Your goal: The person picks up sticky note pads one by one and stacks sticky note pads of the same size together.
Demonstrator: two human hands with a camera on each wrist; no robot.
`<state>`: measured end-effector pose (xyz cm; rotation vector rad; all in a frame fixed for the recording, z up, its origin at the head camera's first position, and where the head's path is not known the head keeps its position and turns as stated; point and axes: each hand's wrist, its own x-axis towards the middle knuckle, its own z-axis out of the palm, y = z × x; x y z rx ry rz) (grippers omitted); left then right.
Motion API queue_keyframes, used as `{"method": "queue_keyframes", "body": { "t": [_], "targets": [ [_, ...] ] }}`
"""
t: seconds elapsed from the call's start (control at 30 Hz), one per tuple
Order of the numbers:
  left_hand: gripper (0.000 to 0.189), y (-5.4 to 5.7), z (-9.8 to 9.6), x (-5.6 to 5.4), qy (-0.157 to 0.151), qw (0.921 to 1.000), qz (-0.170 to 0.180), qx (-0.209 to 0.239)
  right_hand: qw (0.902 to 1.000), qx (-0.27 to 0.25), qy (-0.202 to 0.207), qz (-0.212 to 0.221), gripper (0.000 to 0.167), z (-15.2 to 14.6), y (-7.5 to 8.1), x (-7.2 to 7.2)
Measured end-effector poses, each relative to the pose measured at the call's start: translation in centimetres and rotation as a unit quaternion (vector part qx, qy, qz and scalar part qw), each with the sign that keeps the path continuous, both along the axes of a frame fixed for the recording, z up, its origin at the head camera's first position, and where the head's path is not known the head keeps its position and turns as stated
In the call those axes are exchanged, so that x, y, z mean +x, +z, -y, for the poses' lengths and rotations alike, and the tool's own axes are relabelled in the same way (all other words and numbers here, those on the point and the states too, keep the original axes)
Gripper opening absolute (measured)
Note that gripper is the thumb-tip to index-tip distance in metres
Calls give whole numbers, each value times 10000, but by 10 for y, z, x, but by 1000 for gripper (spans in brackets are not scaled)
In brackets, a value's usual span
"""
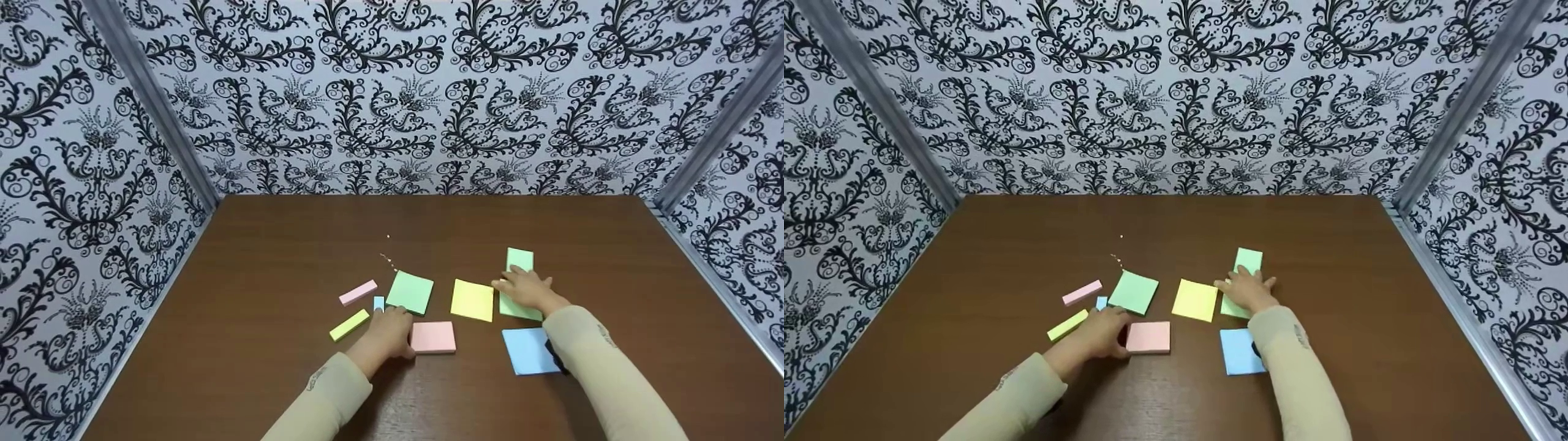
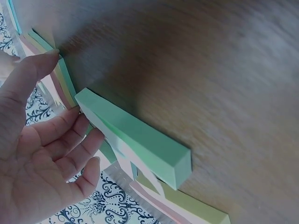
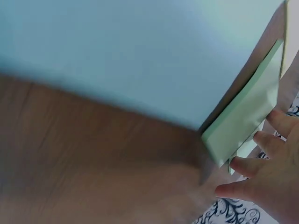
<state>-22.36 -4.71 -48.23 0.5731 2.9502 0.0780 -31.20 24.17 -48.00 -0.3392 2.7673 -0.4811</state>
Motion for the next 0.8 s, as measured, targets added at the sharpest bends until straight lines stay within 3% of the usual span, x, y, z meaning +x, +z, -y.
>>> {"method": "queue_keyframes", "body": {
  "t": [0.27, 0.5, 0.8],
  "targets": [
    [41, -1, 0, -1, 6, 10000, 31, 29, 9999, -58, -132, -90, 72, -38, -1, 5],
    [37, 0, 1, -1, -32, 10000, 36, 78, 9988, -341, -161, -299, 66, -77, -2, 22],
    [36, 1, 1, 0, -83, 9998, 23, 158, 9948, -328, 6, -961, 54, -106, -5, 42]
  ]
}}
